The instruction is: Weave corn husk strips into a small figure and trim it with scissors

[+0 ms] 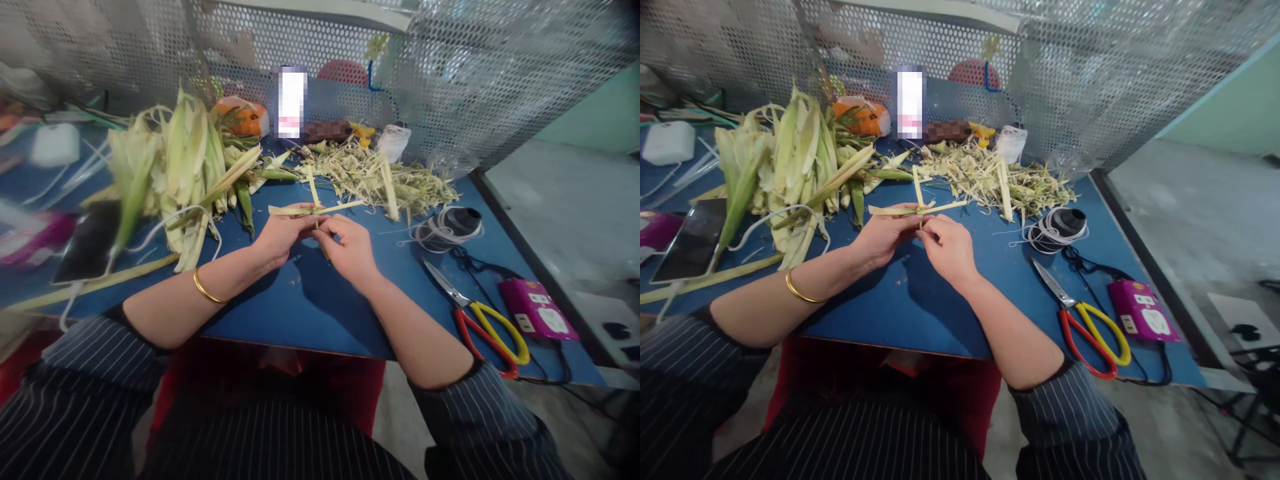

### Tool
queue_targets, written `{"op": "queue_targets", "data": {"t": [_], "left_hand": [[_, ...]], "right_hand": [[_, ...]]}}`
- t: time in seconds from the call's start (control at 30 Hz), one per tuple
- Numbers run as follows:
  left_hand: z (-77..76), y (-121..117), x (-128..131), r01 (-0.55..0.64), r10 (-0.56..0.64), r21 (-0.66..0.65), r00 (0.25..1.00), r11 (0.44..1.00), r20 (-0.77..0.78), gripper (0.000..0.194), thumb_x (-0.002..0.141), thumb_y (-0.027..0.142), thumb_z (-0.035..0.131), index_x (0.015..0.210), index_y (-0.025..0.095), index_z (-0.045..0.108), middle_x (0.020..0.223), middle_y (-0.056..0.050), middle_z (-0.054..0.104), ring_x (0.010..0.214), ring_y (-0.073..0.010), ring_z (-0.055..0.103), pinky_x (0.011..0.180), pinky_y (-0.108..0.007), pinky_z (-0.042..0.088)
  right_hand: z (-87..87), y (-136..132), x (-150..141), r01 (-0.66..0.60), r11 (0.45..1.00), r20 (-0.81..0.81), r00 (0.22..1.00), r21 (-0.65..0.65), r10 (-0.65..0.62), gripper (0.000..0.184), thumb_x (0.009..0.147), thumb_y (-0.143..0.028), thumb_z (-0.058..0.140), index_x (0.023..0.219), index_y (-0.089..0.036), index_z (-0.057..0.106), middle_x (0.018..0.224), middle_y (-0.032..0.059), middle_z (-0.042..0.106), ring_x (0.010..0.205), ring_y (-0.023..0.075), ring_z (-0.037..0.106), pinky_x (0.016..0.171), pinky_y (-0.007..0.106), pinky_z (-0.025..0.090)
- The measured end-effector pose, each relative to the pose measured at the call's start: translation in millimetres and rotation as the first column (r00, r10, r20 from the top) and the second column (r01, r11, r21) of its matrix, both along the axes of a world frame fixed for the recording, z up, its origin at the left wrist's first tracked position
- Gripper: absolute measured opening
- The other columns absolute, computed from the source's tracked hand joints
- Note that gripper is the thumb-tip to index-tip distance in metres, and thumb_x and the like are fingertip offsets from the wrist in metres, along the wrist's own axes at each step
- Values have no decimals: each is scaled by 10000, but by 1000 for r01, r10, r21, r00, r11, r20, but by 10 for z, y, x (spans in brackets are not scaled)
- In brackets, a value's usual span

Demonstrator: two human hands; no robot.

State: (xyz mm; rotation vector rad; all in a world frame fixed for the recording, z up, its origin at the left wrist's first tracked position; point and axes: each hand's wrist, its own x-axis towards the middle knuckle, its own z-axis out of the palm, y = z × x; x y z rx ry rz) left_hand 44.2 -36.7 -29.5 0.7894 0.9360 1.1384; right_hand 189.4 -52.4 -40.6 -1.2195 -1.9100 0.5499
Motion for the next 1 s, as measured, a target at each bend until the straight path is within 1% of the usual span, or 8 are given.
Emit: {"op": "queue_targets", "data": {"t": [0.2,0.33,0.47,0.57,0.67,0.8,0.9,1.0], "left_hand": [[44,24,-31,1,0,10,999,1000,-49,233,743,133,743,960,132,658,817,-40,749,716,-119,681,701,-251,526],[43,-14,-28,38,-35,25,992,999,-124,256,739,191,767,972,153,669,892,-62,763,783,-144,715,717,-263,524],[45,-62,-14,179,-164,60,966,982,-199,276,727,143,752,999,172,719,945,-61,769,831,-144,724,720,-244,515],[49,-10,-54,251,-237,52,952,967,-195,421,709,68,716,1115,179,716,975,-79,773,810,-164,736,727,-268,533],[37,99,-133,256,-256,-5,965,967,-59,390,692,67,708,1071,157,717,1021,-108,767,794,-199,747,714,-294,558],[39,151,-202,340,-334,-98,940,935,75,296,810,336,649,1004,130,737,947,-152,769,747,-232,745,657,-310,565],[65,78,-178,400,-400,-16,915,916,-57,413,826,464,672,1097,158,730,940,-143,774,748,-216,742,671,-299,553],[73,17,-133,397,-378,32,894,917,-239,365,804,372,729,1106,169,736,989,-133,773,759,-189,740,661,-269,527]], "right_hand": [[-12,27,-26,39,985,-218,973,-170,-76,286,854,-344,615,610,-200,580,661,-7,560,651,131,497,678,290,391],[-24,124,26,54,918,-555,782,-393,-284,330,776,-513,693,705,-198,622,662,-28,571,610,105,497,645,270,419],[-13,211,104,13,908,-677,663,-418,-320,320,674,-474,782,762,-204,633,683,-37,588,589,90,524,630,261,454],[19,246,155,43,929,-692,655,-368,-305,299,693,-473,758,744,-213,621,683,-34,579,590,91,526,630,262,476],[73,255,190,72,944,-690,665,-323,-287,303,713,-495,735,738,-221,608,673,-33,559,587,92,515,621,260,479],[143,215,179,89,962,-669,702,-260,-245,281,732,-480,734,723,-221,626,647,-28,559,564,95,500,605,271,474],[155,172,139,71,971,-639,742,-227,-203,237,752,-436,735,719,-218,648,644,-28,578,547,94,507,606,277,475],[132,154,108,34,965,-610,769,-261,-192,253,753,-443,737,700,-216,636,644,-25,598,544,97,523,600,281,483]]}}
